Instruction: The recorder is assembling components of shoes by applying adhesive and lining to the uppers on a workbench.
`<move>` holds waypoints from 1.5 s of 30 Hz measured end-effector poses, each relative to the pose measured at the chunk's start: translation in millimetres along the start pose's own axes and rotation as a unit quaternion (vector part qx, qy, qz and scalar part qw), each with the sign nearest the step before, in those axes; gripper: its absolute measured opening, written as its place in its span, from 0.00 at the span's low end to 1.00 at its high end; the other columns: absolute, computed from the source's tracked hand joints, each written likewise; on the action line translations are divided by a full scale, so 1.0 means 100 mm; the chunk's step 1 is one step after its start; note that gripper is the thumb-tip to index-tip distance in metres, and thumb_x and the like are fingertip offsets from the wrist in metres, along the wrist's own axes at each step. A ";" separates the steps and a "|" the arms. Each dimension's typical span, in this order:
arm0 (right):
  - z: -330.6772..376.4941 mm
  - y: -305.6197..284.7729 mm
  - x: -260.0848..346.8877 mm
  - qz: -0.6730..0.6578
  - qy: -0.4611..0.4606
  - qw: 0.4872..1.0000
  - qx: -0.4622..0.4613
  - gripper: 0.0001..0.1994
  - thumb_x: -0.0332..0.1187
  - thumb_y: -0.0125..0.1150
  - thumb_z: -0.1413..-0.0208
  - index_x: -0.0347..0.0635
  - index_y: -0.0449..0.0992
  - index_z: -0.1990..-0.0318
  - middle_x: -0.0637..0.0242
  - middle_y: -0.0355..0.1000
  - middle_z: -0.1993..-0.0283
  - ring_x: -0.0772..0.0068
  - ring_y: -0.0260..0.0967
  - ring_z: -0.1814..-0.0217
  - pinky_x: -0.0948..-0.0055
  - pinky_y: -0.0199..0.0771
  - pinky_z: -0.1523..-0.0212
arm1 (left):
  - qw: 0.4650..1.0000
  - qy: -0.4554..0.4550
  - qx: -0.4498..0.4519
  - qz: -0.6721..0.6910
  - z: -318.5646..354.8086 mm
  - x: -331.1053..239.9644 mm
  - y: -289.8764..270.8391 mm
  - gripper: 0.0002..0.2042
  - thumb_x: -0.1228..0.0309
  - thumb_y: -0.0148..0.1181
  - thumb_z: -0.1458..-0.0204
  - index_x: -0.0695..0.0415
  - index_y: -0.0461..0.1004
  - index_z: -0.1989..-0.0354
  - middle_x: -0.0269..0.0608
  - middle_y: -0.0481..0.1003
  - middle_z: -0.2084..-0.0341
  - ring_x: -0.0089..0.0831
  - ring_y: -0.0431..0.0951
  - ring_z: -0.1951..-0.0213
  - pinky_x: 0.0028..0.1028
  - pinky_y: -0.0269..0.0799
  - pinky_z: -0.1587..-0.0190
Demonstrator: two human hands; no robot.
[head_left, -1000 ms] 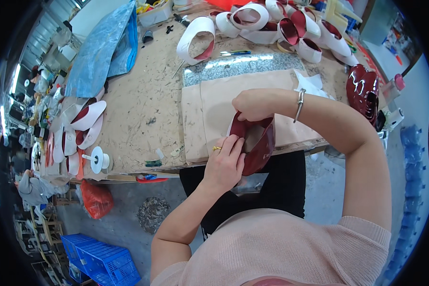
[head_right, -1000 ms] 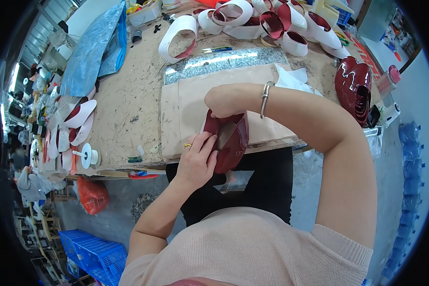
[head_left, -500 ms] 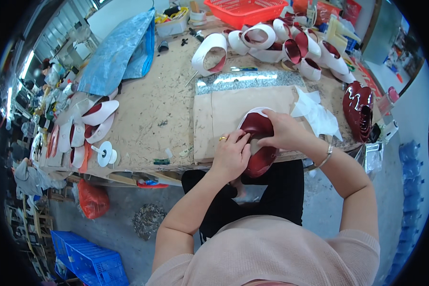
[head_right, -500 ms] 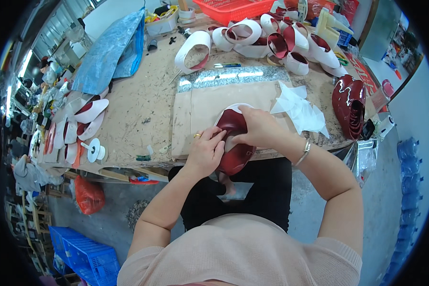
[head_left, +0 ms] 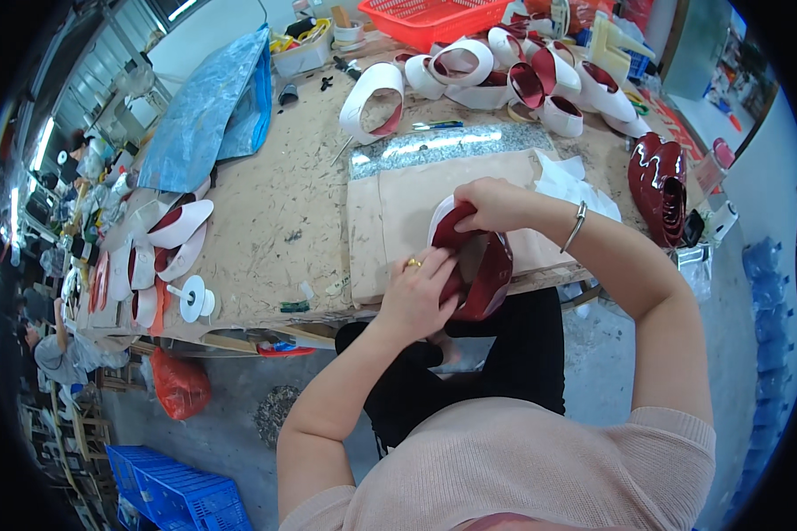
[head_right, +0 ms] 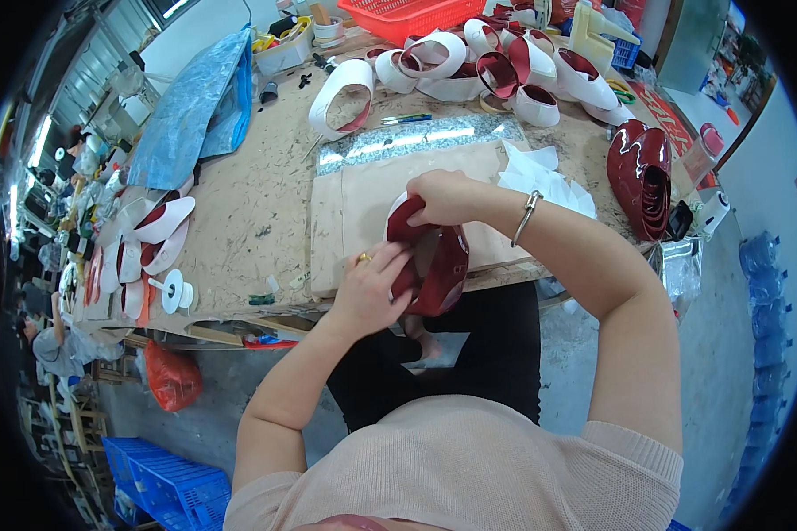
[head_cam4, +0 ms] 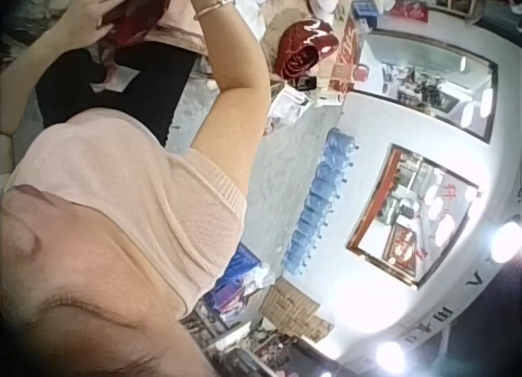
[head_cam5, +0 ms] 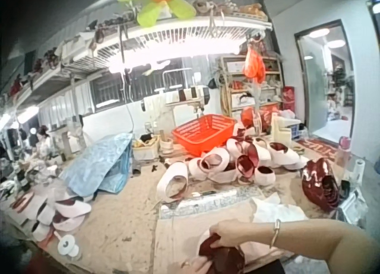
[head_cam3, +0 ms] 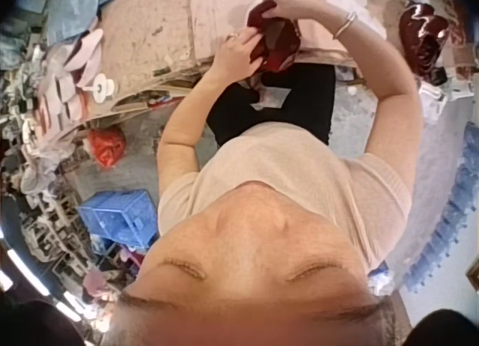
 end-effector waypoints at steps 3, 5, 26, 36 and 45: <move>-0.04 0.07 0.06 0.093 -0.046 0.995 0.005 0.14 0.39 0.62 0.48 0.35 0.71 0.64 0.50 0.75 0.69 0.47 0.74 0.65 0.59 0.71 0.60 | 1.000 -0.009 0.009 0.022 0.02 0.04 0.06 0.31 0.64 0.67 0.62 0.58 0.67 0.45 0.40 0.66 0.46 0.37 0.65 0.43 0.37 0.54 0.44; -0.06 0.07 0.13 0.123 -0.049 0.991 0.018 0.14 0.38 0.60 0.46 0.34 0.70 0.66 0.49 0.74 0.71 0.45 0.73 0.65 0.57 0.70 0.60 | 0.998 -0.024 0.012 0.053 0.00 0.04 0.01 0.32 0.64 0.68 0.62 0.58 0.67 0.44 0.39 0.65 0.45 0.37 0.65 0.43 0.38 0.54 0.44; 0.09 -0.14 -0.35 0.111 0.028 0.988 0.105 0.19 0.39 0.73 0.65 0.53 0.79 0.60 0.68 0.77 0.62 0.60 0.72 0.53 0.53 0.59 0.50 | 0.996 -0.065 -0.036 0.048 -0.22 -0.01 0.22 0.19 0.65 0.61 0.52 0.59 0.73 0.52 0.39 0.70 0.54 0.41 0.69 0.51 0.40 0.61 0.48; -0.02 -0.13 -0.34 0.041 0.043 0.993 0.101 0.15 0.41 0.64 0.51 0.43 0.78 0.59 0.59 0.74 0.61 0.56 0.66 0.50 0.57 0.58 0.45 | 0.996 -0.047 0.070 0.032 -0.26 0.14 0.13 0.22 0.64 0.59 0.49 0.49 0.67 0.44 0.30 0.65 0.46 0.32 0.62 0.42 0.40 0.49 0.44; 0.12 -0.13 -0.47 0.077 -0.055 0.995 0.025 0.16 0.42 0.65 0.52 0.41 0.76 0.60 0.59 0.74 0.62 0.58 0.65 0.48 0.56 0.56 0.44 | 0.957 -0.043 0.272 0.088 -0.66 0.28 0.03 0.29 0.60 0.65 0.53 0.46 0.65 0.40 0.32 0.60 0.40 0.41 0.58 0.39 0.43 0.50 0.42</move>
Point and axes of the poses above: each hand's wrist, its own z-axis away from the middle knuckle, its own y-axis out of the palm, x = y × z, the point moved 5 cm from there along -z, towards the middle knuckle
